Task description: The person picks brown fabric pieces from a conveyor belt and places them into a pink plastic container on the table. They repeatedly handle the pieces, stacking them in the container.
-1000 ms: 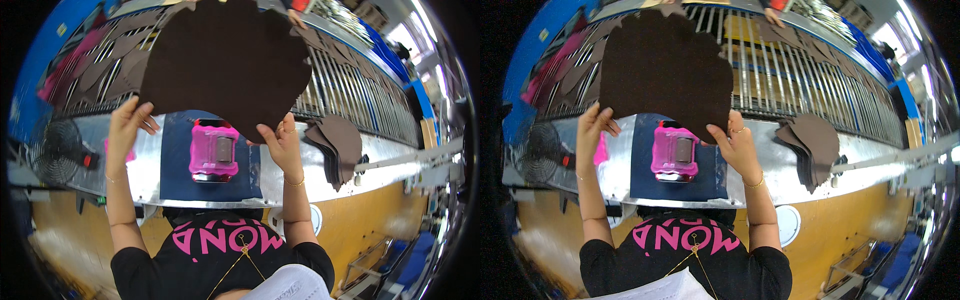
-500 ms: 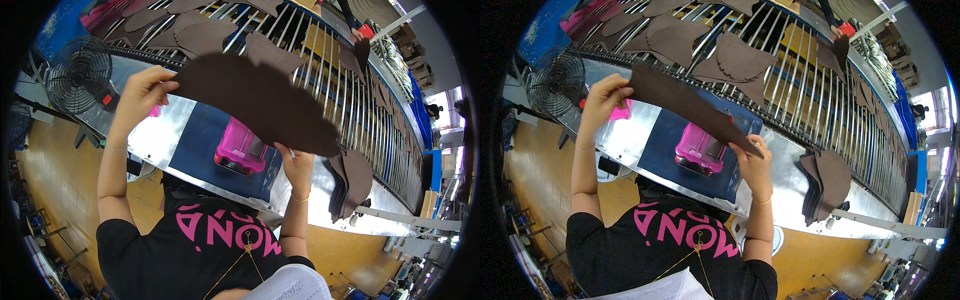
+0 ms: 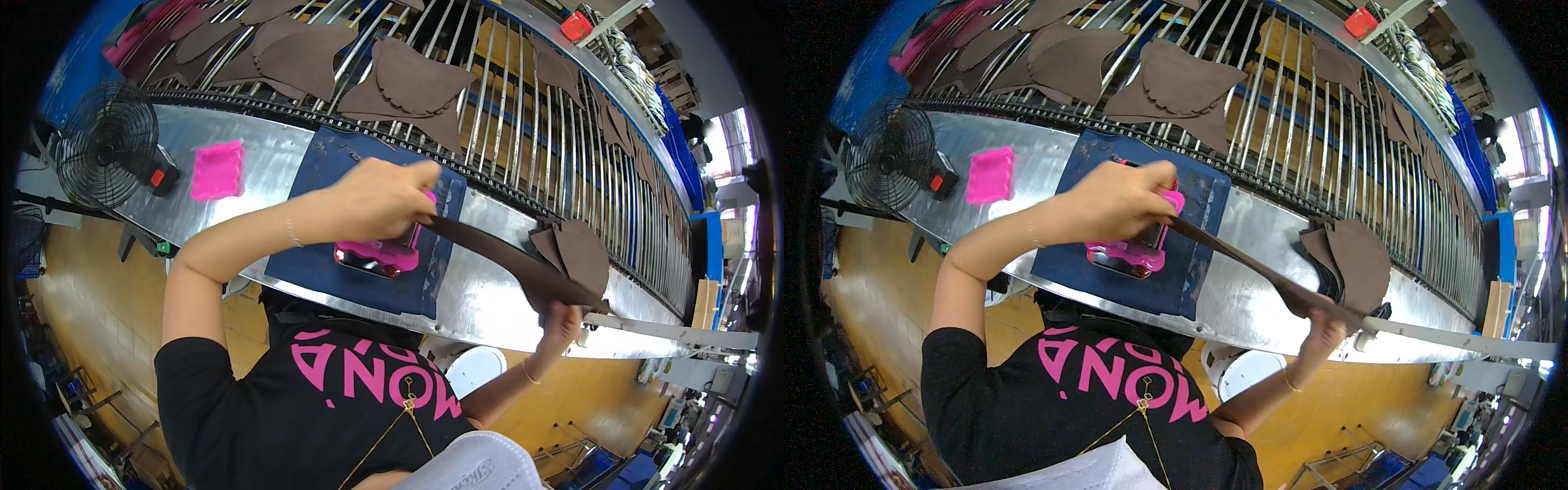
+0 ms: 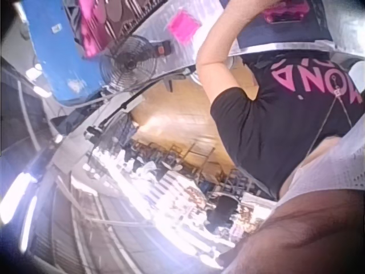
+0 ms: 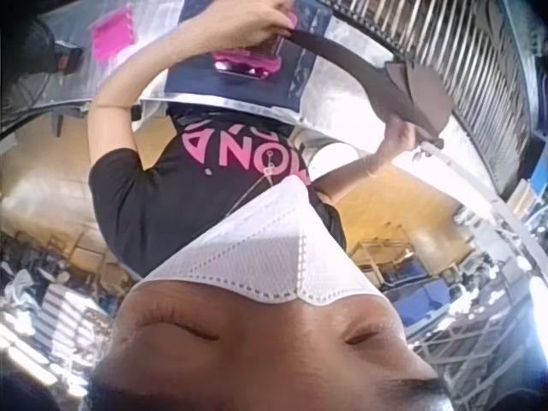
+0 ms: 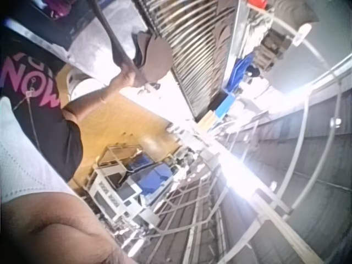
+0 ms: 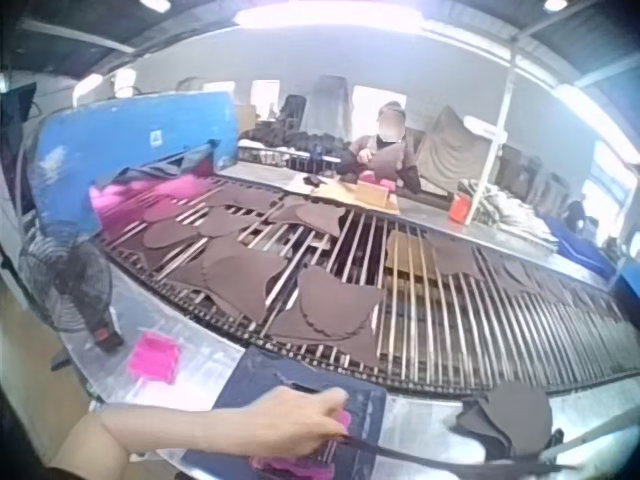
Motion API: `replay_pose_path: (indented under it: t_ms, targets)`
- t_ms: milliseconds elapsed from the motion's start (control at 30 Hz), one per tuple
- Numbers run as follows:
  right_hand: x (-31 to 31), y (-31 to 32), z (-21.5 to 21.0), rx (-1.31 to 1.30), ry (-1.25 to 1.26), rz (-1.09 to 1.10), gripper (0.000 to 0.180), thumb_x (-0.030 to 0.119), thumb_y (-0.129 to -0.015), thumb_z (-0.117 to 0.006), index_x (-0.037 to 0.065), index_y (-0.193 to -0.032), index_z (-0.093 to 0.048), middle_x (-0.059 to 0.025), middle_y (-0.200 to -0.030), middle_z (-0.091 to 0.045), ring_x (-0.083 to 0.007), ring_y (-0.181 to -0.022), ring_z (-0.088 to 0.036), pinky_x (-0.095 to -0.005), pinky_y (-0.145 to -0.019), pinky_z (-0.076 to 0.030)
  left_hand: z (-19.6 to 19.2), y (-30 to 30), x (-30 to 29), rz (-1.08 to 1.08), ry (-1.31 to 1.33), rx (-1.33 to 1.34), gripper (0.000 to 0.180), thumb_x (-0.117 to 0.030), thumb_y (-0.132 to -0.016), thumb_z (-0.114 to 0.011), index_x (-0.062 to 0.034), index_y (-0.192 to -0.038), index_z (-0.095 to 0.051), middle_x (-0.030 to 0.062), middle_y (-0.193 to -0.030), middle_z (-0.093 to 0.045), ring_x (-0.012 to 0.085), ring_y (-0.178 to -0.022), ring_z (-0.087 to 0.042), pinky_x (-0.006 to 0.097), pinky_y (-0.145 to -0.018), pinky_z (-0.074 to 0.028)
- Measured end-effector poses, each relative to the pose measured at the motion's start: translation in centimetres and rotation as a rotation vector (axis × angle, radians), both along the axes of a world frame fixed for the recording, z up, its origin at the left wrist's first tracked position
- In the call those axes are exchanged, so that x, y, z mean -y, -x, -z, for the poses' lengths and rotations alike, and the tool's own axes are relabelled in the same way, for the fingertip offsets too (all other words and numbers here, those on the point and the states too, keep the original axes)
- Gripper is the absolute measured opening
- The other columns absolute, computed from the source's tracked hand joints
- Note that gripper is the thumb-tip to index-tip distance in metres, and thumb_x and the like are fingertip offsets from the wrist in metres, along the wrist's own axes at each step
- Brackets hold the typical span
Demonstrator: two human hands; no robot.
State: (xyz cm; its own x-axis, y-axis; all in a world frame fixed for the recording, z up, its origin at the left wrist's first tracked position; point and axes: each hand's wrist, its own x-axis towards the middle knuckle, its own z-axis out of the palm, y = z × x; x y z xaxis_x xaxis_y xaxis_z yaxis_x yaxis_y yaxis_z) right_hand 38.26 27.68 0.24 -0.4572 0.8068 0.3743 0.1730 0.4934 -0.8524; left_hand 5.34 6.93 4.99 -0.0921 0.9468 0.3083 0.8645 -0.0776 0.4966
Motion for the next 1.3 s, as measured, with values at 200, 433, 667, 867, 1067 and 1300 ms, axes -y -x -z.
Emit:
replay_pose_path:
  t_ms: [200,433,667,867,1067,1300]
  targets:
    - [0.3,-2.7,-7.9,0.037,-0.269,0.32,0.018,0.013,-0.09,-0.061,-0.005,-0.093,-0.063,-0.0025,-0.075,-0.06,-0.008,-0.069,-0.05,-0.0214,-0.061,-0.041,-2.9,-3.2,-6.1,0.188,-0.276,0.33,0.076,-0.036,-0.071,-0.077,-0.0113,-0.133,-0.042,0.0114,-0.102,-0.051,0.0223,-0.072,-0.057,0.031,-0.06,-0.048]
    - [-3.4,0.2,-8.7,0.097,-0.158,0.268,0.025,0.019,-0.09,-0.062,0.003,-0.109,-0.062,-0.006,-0.087,-0.065,-0.0114,-0.077,-0.054,-0.0259,-0.074,-0.044,-7.8,0.9,-11.9,0.123,-0.047,0.603,0.037,-0.036,-0.083,-0.068,-0.0016,-0.077,-0.057,-0.0004,-0.056,-0.046,0.0083,-0.047,-0.048,0.024,-0.046,-0.041]
    - [-11.8,-7.4,-0.7,0.45,-0.068,0.663,0.045,0.032,-0.088,-0.063,0.002,-0.12,-0.057,-0.0147,-0.109,-0.062,-0.024,-0.101,-0.058,-0.0351,-0.091,-0.043,2.2,11.7,-13.2,-0.284,-0.1,1.226,0.031,-0.014,-0.091,-0.056,-0.005,-0.121,-0.052,0.0038,-0.093,-0.06,0.0062,-0.051,-0.055,0.017,-0.043,-0.048]
    - [-15.2,-11.1,8.6,0.995,-0.031,0.82,0.064,0.044,-0.077,-0.07,-0.007,-0.114,-0.058,-0.0232,-0.111,-0.06,-0.0361,-0.107,-0.053,-0.0425,-0.093,-0.041,12.6,19.5,-13.4,-0.614,-0.15,1.326,0.022,-0.007,-0.093,-0.05,-0.0029,-0.114,-0.05,0.0075,-0.086,-0.059,0.0143,-0.056,-0.059,0.023,-0.046,-0.05]
    - [-15.4,-10.6,8.4,0.985,0.058,0.946,0.072,0.049,-0.07,-0.074,-0.006,-0.114,-0.058,-0.0245,-0.113,-0.059,-0.0378,-0.108,-0.052,-0.0436,-0.093,-0.042,17.1,22.1,-13.6,-0.774,-0.09,1.358,0.031,-0.009,-0.091,-0.055,-0.0024,-0.119,-0.045,0.0115,-0.089,-0.059,0.0171,-0.057,-0.061,0.027,-0.045,-0.05]
    - [-12.8,-7.0,4.5,1.085,0.081,1.054,0.077,0.05,-0.069,-0.075,-0.005,-0.118,-0.053,-0.0254,-0.108,-0.061,-0.0388,-0.102,-0.058,-0.0439,-0.091,-0.045,15.2,22.2,-11.5,-0.86,-0.037,0.922,0.066,-0.022,-0.082,-0.069,-0.0011,-0.132,-0.031,0.0143,-0.09,-0.057,0.0142,-0.049,-0.055,0.025,-0.038,-0.043]
